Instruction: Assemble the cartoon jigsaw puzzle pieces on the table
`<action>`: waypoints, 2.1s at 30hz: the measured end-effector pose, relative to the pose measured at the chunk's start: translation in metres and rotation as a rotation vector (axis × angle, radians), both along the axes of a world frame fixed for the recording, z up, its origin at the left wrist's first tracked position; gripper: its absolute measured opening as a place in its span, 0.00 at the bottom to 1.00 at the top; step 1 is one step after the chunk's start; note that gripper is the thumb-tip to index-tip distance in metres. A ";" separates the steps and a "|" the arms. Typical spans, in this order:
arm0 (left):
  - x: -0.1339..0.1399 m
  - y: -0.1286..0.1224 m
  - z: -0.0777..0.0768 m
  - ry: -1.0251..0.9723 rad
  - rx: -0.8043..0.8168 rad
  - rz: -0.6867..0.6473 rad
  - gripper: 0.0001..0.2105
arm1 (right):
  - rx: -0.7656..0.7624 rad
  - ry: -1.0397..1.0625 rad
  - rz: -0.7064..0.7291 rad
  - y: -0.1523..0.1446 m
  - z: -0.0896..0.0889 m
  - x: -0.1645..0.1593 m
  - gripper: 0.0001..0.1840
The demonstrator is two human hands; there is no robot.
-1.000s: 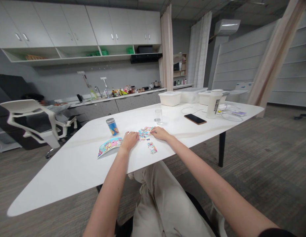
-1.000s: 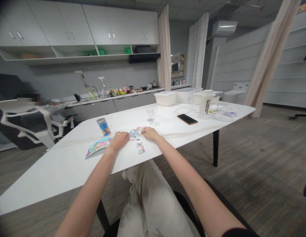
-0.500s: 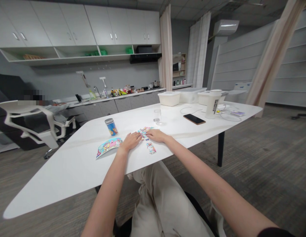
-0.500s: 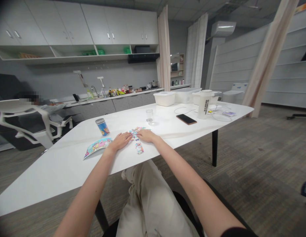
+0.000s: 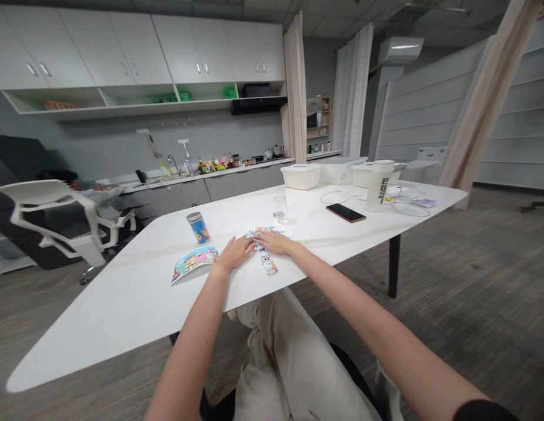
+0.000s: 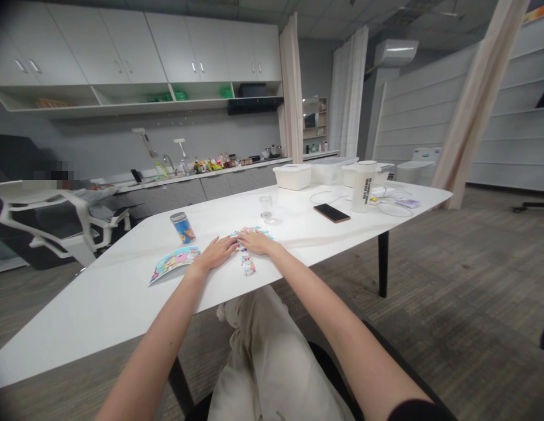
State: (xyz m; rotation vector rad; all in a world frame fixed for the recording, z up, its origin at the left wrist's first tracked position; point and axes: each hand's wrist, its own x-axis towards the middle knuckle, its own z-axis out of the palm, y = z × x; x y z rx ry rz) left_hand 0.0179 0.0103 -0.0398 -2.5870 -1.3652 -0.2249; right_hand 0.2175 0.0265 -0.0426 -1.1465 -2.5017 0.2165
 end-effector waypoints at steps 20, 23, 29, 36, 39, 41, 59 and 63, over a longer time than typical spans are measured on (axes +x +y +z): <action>-0.006 -0.003 0.008 0.003 0.041 0.129 0.15 | 0.080 0.023 -0.215 -0.006 0.004 0.015 0.16; -0.008 -0.002 0.008 -0.012 0.049 0.159 0.16 | 0.065 0.041 -0.200 -0.007 0.004 0.014 0.17; -0.008 -0.003 0.009 -0.029 0.033 0.159 0.18 | 0.050 0.077 -0.184 -0.006 0.003 0.014 0.18; -0.010 -0.004 0.014 -0.037 0.081 0.260 0.17 | 0.053 0.073 -0.232 -0.005 0.004 0.016 0.14; -0.015 -0.003 0.018 -0.035 0.094 0.300 0.18 | 0.044 0.072 -0.294 -0.005 0.005 0.019 0.16; -0.016 -0.003 0.018 -0.035 0.086 0.288 0.18 | 0.039 0.072 -0.331 -0.004 0.005 0.021 0.17; -0.007 0.001 0.010 -0.060 -0.011 0.105 0.17 | 0.082 0.054 -0.121 -0.001 -0.002 0.016 0.19; -0.008 0.003 0.009 -0.056 0.008 0.141 0.17 | 0.080 0.037 0.000 0.000 -0.003 0.009 0.19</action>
